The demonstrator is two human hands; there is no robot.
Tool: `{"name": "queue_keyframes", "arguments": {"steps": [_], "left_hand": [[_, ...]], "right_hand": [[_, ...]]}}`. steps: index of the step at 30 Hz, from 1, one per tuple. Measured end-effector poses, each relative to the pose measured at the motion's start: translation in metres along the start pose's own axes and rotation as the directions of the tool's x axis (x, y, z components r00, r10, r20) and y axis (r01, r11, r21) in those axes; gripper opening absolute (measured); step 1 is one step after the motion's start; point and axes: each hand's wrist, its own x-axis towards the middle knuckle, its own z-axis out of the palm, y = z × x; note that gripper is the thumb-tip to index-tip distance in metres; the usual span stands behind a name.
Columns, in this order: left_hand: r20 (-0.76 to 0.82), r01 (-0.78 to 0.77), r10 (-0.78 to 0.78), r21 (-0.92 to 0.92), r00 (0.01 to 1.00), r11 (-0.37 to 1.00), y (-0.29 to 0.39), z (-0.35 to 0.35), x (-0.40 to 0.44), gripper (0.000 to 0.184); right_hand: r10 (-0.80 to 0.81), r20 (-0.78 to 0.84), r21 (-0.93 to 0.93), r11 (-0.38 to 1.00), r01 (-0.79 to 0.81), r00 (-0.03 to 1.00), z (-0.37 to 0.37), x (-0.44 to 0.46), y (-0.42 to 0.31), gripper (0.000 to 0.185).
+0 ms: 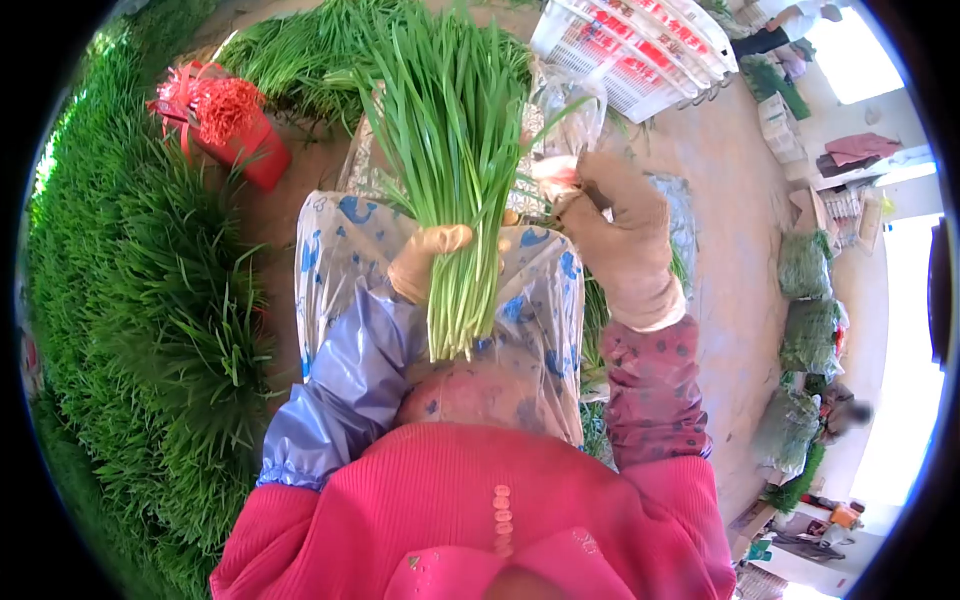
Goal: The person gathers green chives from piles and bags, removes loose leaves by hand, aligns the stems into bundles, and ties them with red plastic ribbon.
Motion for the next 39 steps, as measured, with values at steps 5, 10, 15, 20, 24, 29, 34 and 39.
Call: {"name": "queue_keyframes", "arguments": {"steps": [5, 10, 15, 20, 24, 29, 34, 39], "left_hand": [[-0.041, -0.034, 0.04, 0.121, 0.998, 0.992, 0.011, 0.001, -0.002, 0.067], [-0.058, -0.066, 0.076, 0.152, 0.995, 0.986, 0.013, 0.011, -0.003, 0.064], [0.076, -0.062, 0.068, -0.083, 0.995, 0.995, 0.007, 0.002, 0.003, 0.057], [-0.052, -0.136, 0.132, -0.074, 0.99, 0.988, 0.004, -0.003, 0.001, 0.058], [-0.008, -0.167, 0.168, -0.16, 0.986, 0.973, -0.001, -0.01, 0.0, 0.052], [-0.046, -0.163, 0.158, -0.129, 0.986, 0.978, -0.008, -0.044, 0.002, 0.049], [-0.044, -0.182, 0.178, -0.122, 0.983, 0.976, -0.008, -0.049, 0.003, 0.063], [-0.021, -0.169, 0.168, -0.045, 0.986, 0.985, -0.009, -0.045, 0.003, 0.078]], "right_hand": [[0.477, 0.388, -0.314, 0.873, -0.374, 0.788, 0.002, -0.011, 0.026, 0.025], [0.511, 0.271, -0.133, 0.859, -0.494, 0.816, 0.011, -0.019, 0.004, 0.022], [0.369, 0.203, -0.429, 0.866, -0.256, 0.907, 0.042, -0.025, -0.013, 0.022], [0.207, 0.179, -0.455, 0.884, -0.105, 0.962, 0.052, -0.025, -0.003, 0.02], [0.241, 0.254, -0.539, 0.839, -0.07, 0.937, 0.056, -0.023, -0.003, 0.02], [0.295, 0.254, -0.457, 0.876, -0.155, 0.921, 0.06, -0.022, 0.01, 0.021], [0.398, 0.377, -0.496, 0.85, -0.181, 0.836, 0.053, -0.025, -0.019, 0.021], [0.299, 0.381, -0.584, 0.811, -0.023, 0.875, 0.07, -0.045, -0.006, 0.016]]}}
